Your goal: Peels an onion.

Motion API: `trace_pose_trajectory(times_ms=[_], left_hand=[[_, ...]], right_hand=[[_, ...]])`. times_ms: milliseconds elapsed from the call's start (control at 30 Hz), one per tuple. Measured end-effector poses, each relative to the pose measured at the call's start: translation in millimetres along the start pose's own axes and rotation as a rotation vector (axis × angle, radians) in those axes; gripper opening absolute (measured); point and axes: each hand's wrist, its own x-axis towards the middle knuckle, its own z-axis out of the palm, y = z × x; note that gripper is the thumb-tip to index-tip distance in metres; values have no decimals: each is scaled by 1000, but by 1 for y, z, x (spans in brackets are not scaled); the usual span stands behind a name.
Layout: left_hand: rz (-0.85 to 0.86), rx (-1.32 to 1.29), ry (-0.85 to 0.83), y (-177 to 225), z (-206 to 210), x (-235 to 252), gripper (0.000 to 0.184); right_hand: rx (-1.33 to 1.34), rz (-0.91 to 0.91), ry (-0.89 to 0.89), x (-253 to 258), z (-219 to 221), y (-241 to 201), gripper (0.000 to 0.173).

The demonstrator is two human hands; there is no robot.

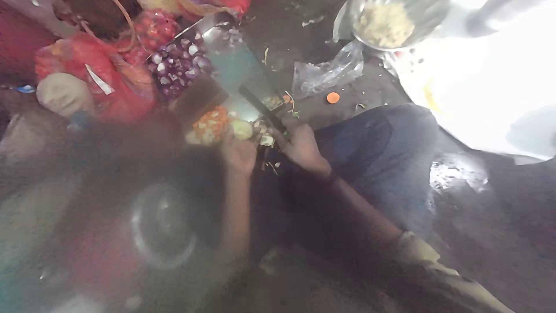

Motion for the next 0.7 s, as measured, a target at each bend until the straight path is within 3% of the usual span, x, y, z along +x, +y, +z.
trace_pose_trajectory(times_ms=[167,367,500,567,700], left_hand=[[-12,86,-95,-2,3,-2,48],[18,220,-18,-3,3,-4,57],[74,234,-22,-5,-2,0,26],[83,338,22,-1,-3,0,34],[151,582,47,23,-2,-5,47]], right_hand=[[-4,0,-13,4,9,-2,39],[-1,90,-116,5,14,-4,38],[73,153,-152,8,17,-6,36],[148,202,-121,8,17,-4,35],[279,384,-128,14,13,1,48]])
